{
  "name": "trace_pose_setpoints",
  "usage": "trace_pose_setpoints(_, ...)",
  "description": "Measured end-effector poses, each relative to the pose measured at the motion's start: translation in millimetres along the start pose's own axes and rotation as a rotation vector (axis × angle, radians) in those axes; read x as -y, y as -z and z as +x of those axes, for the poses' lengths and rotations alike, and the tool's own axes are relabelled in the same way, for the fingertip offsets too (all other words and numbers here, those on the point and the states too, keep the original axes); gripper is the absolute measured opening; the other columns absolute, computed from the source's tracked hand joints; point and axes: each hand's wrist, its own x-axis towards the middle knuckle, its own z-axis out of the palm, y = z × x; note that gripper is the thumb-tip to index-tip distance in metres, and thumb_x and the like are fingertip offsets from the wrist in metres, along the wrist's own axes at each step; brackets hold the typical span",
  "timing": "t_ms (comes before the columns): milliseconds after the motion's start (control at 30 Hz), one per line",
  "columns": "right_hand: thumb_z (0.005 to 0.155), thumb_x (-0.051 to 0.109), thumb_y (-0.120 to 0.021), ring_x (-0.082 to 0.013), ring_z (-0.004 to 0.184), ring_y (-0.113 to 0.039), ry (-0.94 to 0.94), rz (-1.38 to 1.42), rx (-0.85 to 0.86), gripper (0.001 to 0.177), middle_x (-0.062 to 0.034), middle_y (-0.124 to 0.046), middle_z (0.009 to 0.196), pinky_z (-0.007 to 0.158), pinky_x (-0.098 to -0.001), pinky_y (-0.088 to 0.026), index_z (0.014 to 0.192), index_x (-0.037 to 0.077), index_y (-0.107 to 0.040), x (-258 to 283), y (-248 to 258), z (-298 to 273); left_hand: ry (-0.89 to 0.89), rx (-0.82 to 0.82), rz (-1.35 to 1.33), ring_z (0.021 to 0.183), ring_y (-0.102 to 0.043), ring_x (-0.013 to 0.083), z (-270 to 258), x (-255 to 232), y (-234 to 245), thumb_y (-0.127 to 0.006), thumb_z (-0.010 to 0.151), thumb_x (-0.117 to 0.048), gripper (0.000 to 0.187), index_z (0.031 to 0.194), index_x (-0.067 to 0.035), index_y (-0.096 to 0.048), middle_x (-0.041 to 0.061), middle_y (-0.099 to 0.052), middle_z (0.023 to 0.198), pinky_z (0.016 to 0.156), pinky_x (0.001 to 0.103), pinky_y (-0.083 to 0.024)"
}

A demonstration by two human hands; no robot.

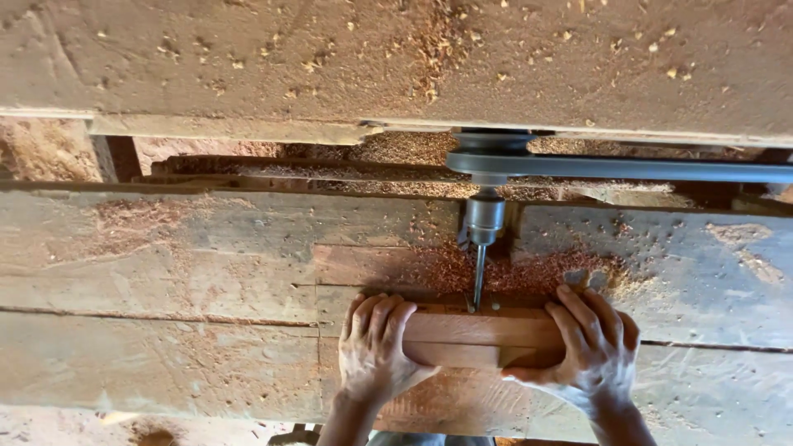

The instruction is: Drill holes in a wooden block using a motorized drill press.

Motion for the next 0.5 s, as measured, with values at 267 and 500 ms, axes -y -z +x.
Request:
trace_pose_setpoints(267,0.056,0.104,-0.045,-0.0264,0.116,-0.059,-0.002,0.016,-0.019,0.108,-0.0075,-0.067,0.126,0.104,-0.0480,-0.038,0.101,0.009,-0.073,-0.2,0.8,0.7,0.003,-0.004,-0.039,0.112,-0.056,0.0246,-1.8,-0.3,0.9,-0.092,0.050,-0.069,0.094,0.120,-0.016,-0.057,0.004,-0.060,0.115,0.110,0.047,-0.046)
trace_pose_setpoints(500,0.054,0.104,-0.045,-0.0248,0.116,-0.059,-0.009,0.022,-0.029,0.108,-0.0060,-0.069,0.124,0.104,-0.0479,-0.039,0.099,0.010,-0.074,-2.6,-2.5,-0.9,0.005,0.001,-0.034,0.112,-0.055,0.0248,-3.7,0.7,-1.6,-0.090,0.053,-0.075,0.096,0.121,-0.015,-0.057,0.004,-0.060,0.116,0.110,0.047,-0.046)
